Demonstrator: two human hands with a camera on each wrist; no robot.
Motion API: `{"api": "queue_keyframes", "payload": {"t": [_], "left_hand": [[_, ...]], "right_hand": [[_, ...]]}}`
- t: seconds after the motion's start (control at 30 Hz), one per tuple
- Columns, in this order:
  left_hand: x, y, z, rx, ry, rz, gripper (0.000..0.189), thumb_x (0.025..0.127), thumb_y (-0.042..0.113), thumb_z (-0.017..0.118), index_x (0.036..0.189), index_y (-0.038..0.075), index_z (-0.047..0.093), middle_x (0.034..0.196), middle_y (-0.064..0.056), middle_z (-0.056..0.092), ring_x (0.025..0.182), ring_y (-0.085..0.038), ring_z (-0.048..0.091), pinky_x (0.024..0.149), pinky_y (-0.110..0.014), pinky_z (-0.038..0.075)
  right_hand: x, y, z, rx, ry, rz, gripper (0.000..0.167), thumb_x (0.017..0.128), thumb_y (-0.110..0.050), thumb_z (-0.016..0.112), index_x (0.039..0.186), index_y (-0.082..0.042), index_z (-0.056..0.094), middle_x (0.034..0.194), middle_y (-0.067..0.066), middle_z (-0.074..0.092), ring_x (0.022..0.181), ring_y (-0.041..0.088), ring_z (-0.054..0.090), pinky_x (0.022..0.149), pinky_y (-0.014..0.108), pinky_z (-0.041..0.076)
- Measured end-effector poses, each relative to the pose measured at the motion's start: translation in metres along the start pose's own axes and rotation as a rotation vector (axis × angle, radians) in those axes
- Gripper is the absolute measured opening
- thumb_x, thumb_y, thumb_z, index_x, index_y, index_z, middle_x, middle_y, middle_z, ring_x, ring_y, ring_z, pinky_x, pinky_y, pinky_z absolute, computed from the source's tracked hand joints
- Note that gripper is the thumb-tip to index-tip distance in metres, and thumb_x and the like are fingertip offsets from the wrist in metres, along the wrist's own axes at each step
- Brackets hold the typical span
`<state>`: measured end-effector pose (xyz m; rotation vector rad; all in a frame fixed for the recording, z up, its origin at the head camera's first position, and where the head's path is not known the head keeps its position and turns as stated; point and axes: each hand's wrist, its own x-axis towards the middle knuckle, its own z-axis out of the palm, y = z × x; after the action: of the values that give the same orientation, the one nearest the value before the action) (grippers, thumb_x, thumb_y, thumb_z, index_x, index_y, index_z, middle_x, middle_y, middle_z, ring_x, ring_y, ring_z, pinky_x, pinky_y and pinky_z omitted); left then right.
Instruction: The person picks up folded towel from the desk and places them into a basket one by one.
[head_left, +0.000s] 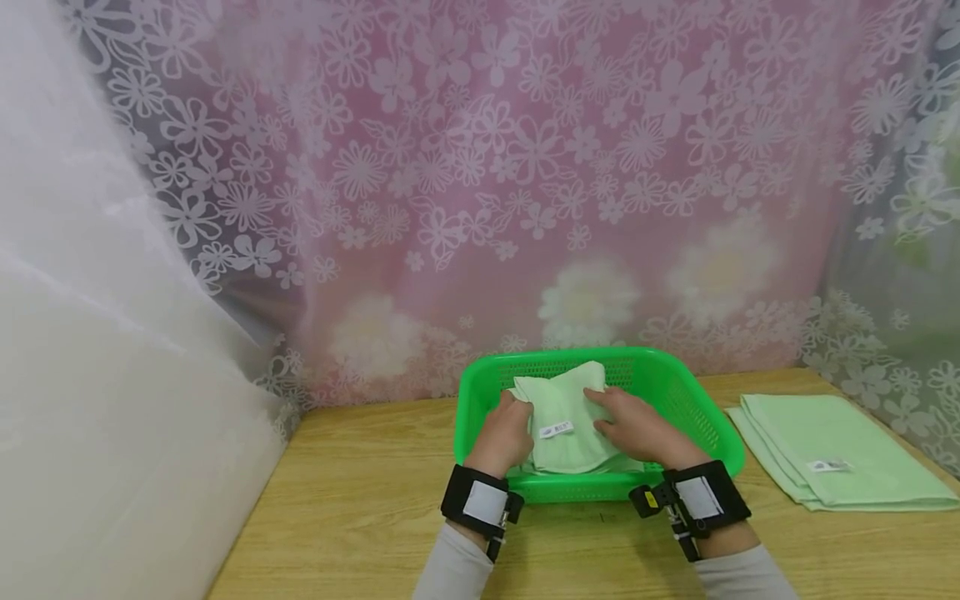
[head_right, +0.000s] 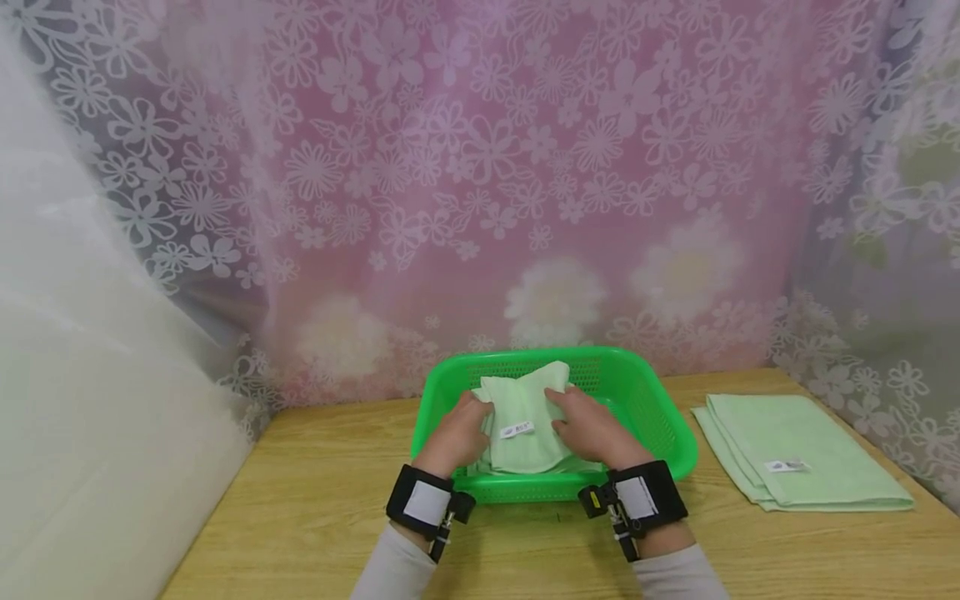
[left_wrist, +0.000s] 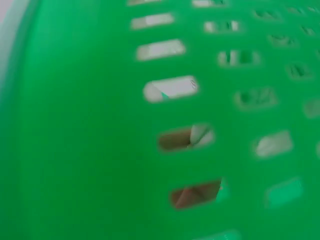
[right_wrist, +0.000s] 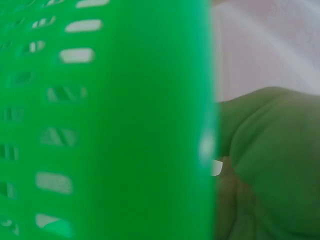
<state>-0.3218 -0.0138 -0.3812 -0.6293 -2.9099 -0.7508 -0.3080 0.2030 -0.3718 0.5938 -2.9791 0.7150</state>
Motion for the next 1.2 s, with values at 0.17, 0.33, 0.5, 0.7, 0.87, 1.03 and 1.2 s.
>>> {"api": "queue_keyframes", "payload": {"t": [0.17,0.33,0.5,0.7,0.87,1.03,1.2], "left_hand": [[-0.002,0.000,-0.001,-0.013,0.010,-0.023,0.021,0.090,-0.020,0.059,0.079,-0.002,0.063,0.099,-0.022,0.056,0.060,-0.018,0.034,0.054,-0.025,0.033],[-0.003,0.000,0.000,-0.034,0.024,-0.061,0.021,0.091,-0.019,0.057,0.079,-0.003,0.062,0.098,-0.022,0.056,0.059,-0.019,0.034,0.053,-0.027,0.033],[-0.003,0.001,0.001,-0.048,0.028,-0.091,0.025,0.091,-0.017,0.058,0.073,-0.001,0.057,0.100,-0.025,0.056,0.058,-0.021,0.035,0.052,-0.030,0.034],[-0.003,0.000,0.002,-0.066,0.032,-0.101,0.030,0.091,-0.015,0.059,0.067,0.001,0.053,0.096,-0.023,0.055,0.057,-0.020,0.036,0.050,-0.029,0.035],[-0.002,0.002,0.002,-0.017,0.053,-0.087,0.008,0.095,-0.005,0.066,0.092,-0.007,0.073,0.105,-0.025,0.062,0.073,-0.028,0.056,0.060,-0.035,0.049],[-0.004,0.007,0.003,0.044,0.056,-0.073,0.027,0.099,0.011,0.071,0.124,0.002,0.077,0.124,-0.023,0.069,0.112,-0.042,0.063,0.092,-0.048,0.056],[-0.001,0.015,0.008,0.044,-0.105,-0.007,0.035,0.104,0.022,0.066,0.135,0.006,0.071,0.134,-0.017,0.069,0.124,-0.037,0.065,0.101,-0.044,0.056]], "right_hand": [[-0.002,0.006,-0.005,0.016,-0.021,-0.019,0.052,0.102,-0.004,0.063,0.148,0.017,0.048,0.144,0.039,0.055,0.133,0.055,0.054,0.090,0.051,0.055],[-0.007,0.013,-0.012,0.038,-0.044,0.024,0.045,0.104,-0.008,0.060,0.140,0.018,0.055,0.141,0.039,0.057,0.132,0.057,0.054,0.098,0.058,0.055],[-0.009,0.017,-0.014,0.029,-0.042,0.052,0.038,0.106,-0.010,0.058,0.133,0.016,0.063,0.136,0.036,0.063,0.125,0.053,0.061,0.090,0.054,0.057],[-0.011,0.013,-0.015,0.014,-0.052,0.060,0.036,0.106,-0.011,0.057,0.130,0.014,0.066,0.133,0.035,0.065,0.118,0.049,0.066,0.082,0.047,0.056],[-0.012,0.007,-0.016,0.001,-0.021,0.032,0.035,0.106,-0.012,0.058,0.129,0.013,0.066,0.132,0.033,0.066,0.125,0.053,0.061,0.095,0.058,0.056],[-0.008,0.002,-0.010,-0.019,-0.035,0.013,0.034,0.105,-0.014,0.059,0.128,0.011,0.068,0.129,0.030,0.069,0.124,0.051,0.063,0.098,0.059,0.055],[-0.006,-0.001,-0.003,-0.063,-0.057,-0.014,0.036,0.105,-0.015,0.061,0.129,0.010,0.068,0.125,0.027,0.073,0.113,0.045,0.070,0.093,0.055,0.058]]}}
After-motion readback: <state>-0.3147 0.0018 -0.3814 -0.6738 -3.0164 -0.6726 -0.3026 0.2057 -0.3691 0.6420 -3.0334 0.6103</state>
